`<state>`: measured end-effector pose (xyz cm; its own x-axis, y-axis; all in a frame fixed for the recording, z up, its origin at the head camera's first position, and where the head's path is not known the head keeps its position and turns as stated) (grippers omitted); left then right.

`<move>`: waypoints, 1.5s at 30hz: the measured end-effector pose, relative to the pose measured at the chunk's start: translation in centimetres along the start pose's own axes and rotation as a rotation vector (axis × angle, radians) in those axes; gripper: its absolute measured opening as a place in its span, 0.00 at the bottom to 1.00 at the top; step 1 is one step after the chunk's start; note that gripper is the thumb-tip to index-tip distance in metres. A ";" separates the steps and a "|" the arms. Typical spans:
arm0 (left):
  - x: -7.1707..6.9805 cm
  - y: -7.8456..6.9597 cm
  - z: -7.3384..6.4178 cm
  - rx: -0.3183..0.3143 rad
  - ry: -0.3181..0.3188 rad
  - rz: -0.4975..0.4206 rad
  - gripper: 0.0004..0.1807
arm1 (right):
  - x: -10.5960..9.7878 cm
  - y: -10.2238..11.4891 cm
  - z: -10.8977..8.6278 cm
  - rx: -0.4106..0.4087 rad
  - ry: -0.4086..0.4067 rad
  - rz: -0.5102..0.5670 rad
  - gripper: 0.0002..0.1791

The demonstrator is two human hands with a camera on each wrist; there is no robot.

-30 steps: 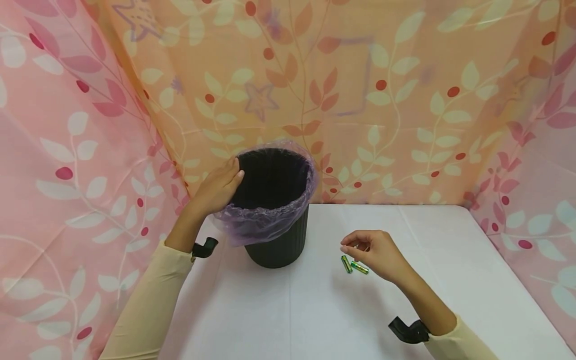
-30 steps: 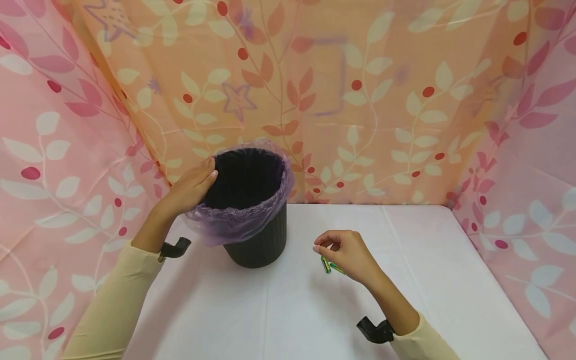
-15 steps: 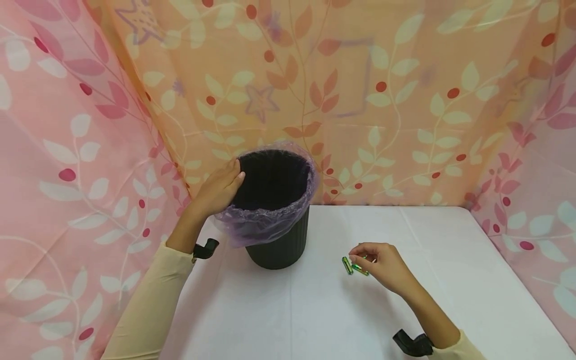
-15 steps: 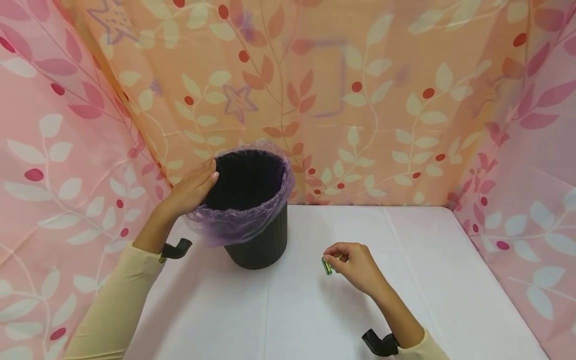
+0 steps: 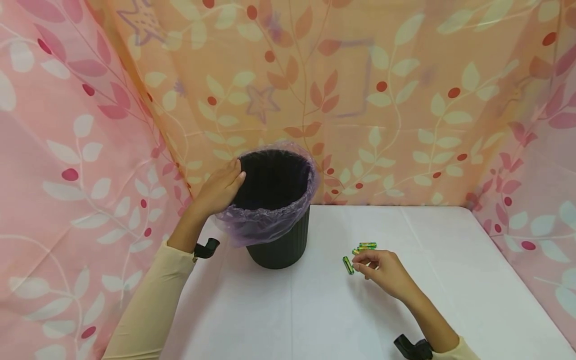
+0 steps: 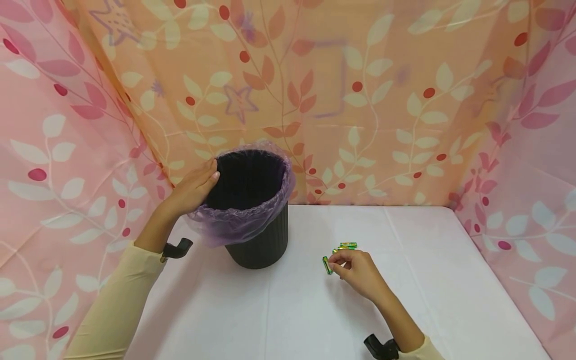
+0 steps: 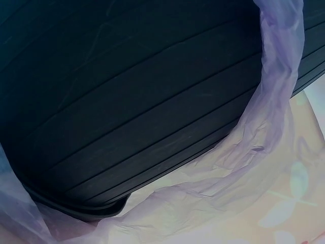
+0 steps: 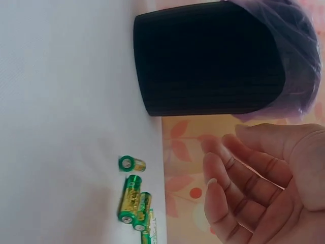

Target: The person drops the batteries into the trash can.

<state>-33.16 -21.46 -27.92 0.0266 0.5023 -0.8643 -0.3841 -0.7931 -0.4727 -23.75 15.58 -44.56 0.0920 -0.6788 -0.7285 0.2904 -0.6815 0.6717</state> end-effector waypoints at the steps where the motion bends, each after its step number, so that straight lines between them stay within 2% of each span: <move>1: 0.0 0.0 0.0 -0.001 0.002 0.000 0.35 | 0.1 -0.2 0.0 0.003 -0.002 -0.004 0.06; 9: 0.0 0.0 0.0 -0.006 -0.002 -0.004 0.35 | 0.9 -1.2 0.1 0.022 -0.011 -0.015 0.05; 20: 0.0 -0.1 0.1 -0.002 0.004 -0.003 0.35 | 0.7 -2.2 0.1 0.043 -0.063 -0.121 0.05; 28: 0.0 0.1 0.0 -0.008 0.001 -0.003 0.35 | 0.8 -3.2 0.5 0.060 -0.057 -0.117 0.06; 37: -0.1 0.2 -0.1 -0.007 0.008 -0.010 0.35 | 1.1 -4.3 0.6 0.061 -0.057 -0.159 0.06; 45: -0.1 -0.1 -0.1 0.003 0.005 -0.014 0.35 | 0.9 -4.6 0.4 0.077 -0.040 -0.174 0.07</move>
<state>-32.98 -21.46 -27.77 0.0364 0.5118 -0.8584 -0.3864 -0.7849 -0.4843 -25.38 17.99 -48.23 0.0089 -0.5584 -0.8295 0.2251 -0.8071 0.5458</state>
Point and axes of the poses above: each hand's wrist, its own z-axis towards the middle knuckle, its own x-axis out of the palm, y = z × x, the point moved 8 cm from there along z, towards the middle knuckle, and after that the axes turned 9 degrees about -z, right-handed, at the moved point
